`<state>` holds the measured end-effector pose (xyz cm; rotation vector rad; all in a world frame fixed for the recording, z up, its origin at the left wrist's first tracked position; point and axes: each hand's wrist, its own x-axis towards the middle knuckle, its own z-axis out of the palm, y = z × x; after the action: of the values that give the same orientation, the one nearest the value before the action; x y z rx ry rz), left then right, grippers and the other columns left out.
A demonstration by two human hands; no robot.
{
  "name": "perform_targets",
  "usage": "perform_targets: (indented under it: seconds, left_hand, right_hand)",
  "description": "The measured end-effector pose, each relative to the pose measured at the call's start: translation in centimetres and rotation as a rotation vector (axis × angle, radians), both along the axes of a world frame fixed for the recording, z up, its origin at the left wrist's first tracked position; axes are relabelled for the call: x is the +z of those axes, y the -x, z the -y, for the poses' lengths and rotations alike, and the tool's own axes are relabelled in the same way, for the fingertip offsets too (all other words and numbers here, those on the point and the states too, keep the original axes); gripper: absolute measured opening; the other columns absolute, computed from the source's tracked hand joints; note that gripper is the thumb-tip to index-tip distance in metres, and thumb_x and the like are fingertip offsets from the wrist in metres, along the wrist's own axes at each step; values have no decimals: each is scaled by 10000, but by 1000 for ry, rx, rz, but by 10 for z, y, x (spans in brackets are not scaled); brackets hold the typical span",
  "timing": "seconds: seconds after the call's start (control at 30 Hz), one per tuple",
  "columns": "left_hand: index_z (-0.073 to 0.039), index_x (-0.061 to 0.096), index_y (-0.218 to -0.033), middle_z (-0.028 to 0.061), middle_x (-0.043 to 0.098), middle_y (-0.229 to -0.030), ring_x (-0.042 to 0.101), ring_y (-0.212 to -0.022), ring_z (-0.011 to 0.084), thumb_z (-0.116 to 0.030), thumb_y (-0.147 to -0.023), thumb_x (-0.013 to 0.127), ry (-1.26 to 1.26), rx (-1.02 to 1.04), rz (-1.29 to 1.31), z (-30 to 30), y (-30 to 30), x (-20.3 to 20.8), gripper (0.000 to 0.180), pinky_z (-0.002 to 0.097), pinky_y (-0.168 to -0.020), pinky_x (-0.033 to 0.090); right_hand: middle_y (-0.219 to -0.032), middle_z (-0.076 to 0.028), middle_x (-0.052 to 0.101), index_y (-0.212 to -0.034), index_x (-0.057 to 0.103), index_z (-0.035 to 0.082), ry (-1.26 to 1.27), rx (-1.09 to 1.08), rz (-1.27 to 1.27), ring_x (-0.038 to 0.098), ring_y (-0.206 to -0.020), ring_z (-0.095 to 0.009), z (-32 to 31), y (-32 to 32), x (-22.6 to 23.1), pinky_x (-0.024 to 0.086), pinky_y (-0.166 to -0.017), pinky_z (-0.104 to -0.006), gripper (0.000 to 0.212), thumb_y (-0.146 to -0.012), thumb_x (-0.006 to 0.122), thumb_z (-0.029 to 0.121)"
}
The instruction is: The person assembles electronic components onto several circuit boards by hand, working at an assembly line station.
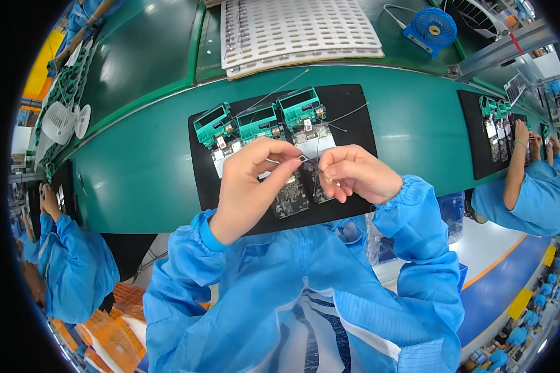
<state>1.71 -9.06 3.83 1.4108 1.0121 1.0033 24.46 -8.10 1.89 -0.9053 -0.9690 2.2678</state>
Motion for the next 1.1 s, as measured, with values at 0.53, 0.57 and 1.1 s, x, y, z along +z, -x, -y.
perform_targets:
  seconds: [0.53, 0.57, 1.1]
  left_hand:
    - [-20, 639, -885, 110, 595, -847, 563, -801, 310, 41, -751, 687, -576, 149, -574, -67, -19, -30, 154, 410, -681, 467]
    - [-20, 639, -885, 110, 595, -847, 563, -801, 310, 41, -751, 687, -572, 147, -573, -67, -19, -30, 154, 410, -681, 467]
    - [1, 698, -1076, 82, 605, -989, 591, -926, 253, -16, -710, 691, -943, 13, -973, -58, -8, -26, 367, 363, -774, 475]
  right_hand:
    - [-622, -63, 629, -812, 600, -27, -364, -202, 550, 646, -524, -126, -42, 29, 2, 498, -493, -253, 89, -852, 577, 49]
    - [-622, -63, 629, -812, 600, -27, -360, -202, 551, 646, -524, -126, -42, 28, 2, 498, -493, -253, 89, -852, 577, 49]
    - [-696, -74, 655, -917, 630, -35, -279, -358, 517, 656, -565, -120, -29, 22, 1, 519, -508, -255, 138, -957, 604, 95]
